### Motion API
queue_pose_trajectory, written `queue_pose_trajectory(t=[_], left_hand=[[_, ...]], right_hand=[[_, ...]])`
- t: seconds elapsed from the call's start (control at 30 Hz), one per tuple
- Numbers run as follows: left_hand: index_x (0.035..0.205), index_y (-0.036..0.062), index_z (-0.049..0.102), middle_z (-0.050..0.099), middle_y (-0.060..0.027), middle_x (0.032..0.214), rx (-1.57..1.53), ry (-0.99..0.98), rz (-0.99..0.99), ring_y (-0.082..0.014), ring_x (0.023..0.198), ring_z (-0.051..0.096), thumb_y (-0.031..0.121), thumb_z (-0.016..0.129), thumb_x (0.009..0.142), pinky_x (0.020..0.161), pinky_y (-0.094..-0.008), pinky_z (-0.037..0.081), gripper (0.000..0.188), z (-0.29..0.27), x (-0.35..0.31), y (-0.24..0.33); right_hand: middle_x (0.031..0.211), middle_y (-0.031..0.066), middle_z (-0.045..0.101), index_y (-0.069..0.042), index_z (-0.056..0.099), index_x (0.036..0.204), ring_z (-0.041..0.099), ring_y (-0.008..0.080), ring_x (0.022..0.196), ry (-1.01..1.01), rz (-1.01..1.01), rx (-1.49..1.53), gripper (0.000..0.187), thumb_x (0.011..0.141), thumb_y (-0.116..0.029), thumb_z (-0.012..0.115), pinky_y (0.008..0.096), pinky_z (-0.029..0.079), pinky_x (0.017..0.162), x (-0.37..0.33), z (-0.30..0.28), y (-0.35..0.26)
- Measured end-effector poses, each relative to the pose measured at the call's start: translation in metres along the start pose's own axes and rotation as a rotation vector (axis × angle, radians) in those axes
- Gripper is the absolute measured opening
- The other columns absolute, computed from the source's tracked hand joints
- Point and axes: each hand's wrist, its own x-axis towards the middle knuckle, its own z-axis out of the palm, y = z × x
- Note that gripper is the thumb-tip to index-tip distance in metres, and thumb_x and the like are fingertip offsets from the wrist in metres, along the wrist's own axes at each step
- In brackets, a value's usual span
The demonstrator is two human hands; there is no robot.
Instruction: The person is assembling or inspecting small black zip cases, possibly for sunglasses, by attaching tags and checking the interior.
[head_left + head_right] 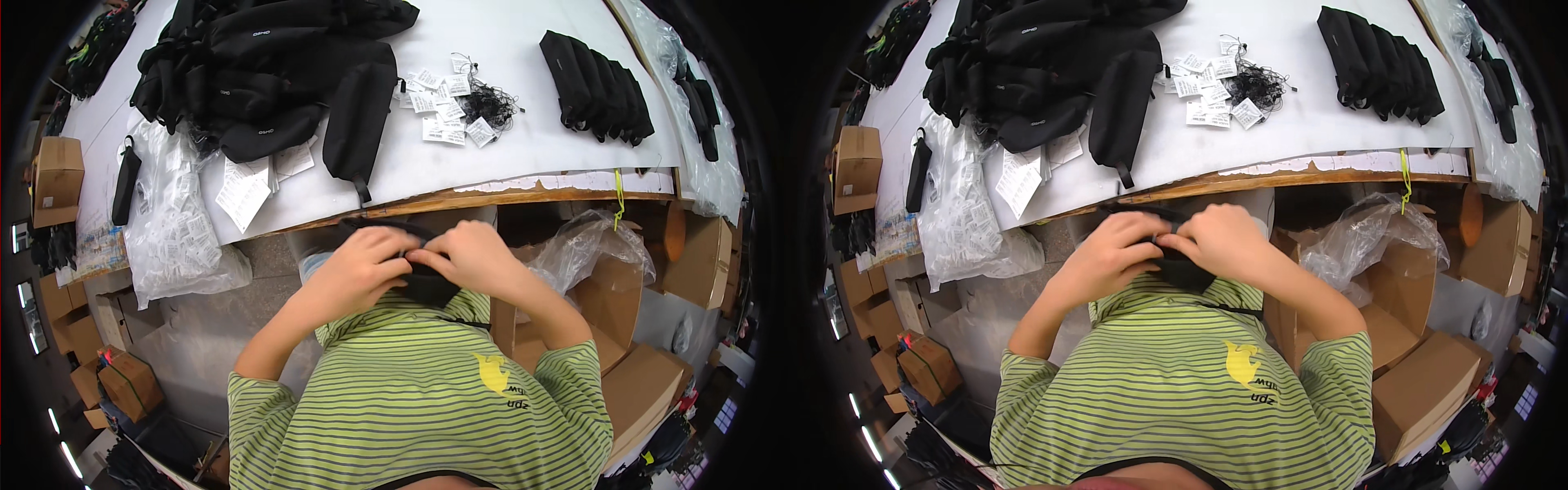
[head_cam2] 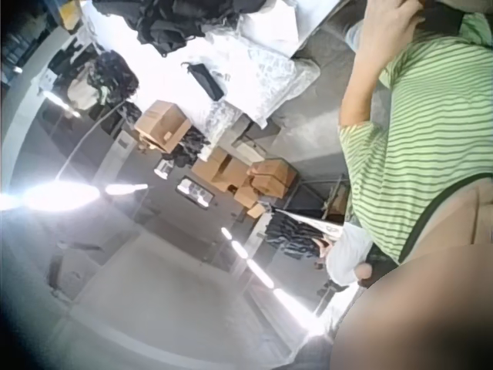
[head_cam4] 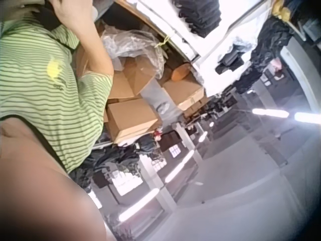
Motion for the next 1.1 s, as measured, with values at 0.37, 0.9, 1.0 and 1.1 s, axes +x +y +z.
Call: queue_pose_trajectory(t=[0.37,0.9,1.0,1.1], left_hand=[[0.108,0.0041,0.058,0.063,-0.0094,0.101,0.242,0.409,-0.099,-0.0270,0.098,0.056,0.011,0.063,0.080,0.089,-0.0365,0.042,0.029,0.013,0.117,-0.112],[0.084,0.0061,0.067,0.068,-0.0039,0.093,-0.112,0.440,0.063,-0.0201,0.096,0.061,0.014,0.070,0.080,0.084,-0.0309,0.044,0.009,-0.051,0.101,-0.025],[0.085,0.0093,0.068,0.060,-0.0069,0.115,0.221,0.523,0.117,-0.0244,0.113,0.050,0.020,0.072,0.077,0.097,-0.0365,0.034,0.014,-0.053,0.087,-0.027],[0.126,0.0080,0.050,0.045,-0.0090,0.136,-0.235,0.960,-0.086,-0.0223,0.126,0.038,0.026,0.075,0.076,0.102,-0.0381,0.032,0.059,-0.036,0.063,-0.045]], right_hand=[[0.049,0.0047,0.052,-0.009,0.071,0.075,0.047,0.0201,0.042,0.073,-0.076,0.214,0.025,0.071,-0.033,0.078,0.0269,0.036,0.045,-0.035,0.001,0.012],[0.049,0.0024,0.055,-0.012,0.073,0.074,0.051,0.0188,0.043,0.549,-0.238,-0.348,0.017,0.066,-0.025,0.079,0.0301,0.037,0.048,-0.029,-0.067,0.016],[0.047,0.0009,0.052,-0.011,0.073,0.075,0.048,0.0175,0.042,0.614,-0.259,-0.373,0.016,0.066,-0.022,0.080,0.0299,0.033,0.046,-0.018,-0.074,0.006],[0.046,0.0003,0.049,-0.010,0.073,0.075,0.045,0.0155,0.041,0.700,-0.266,-0.305,0.016,0.065,-0.020,0.080,0.0291,0.029,0.046,-0.013,-0.072,-0.003]])
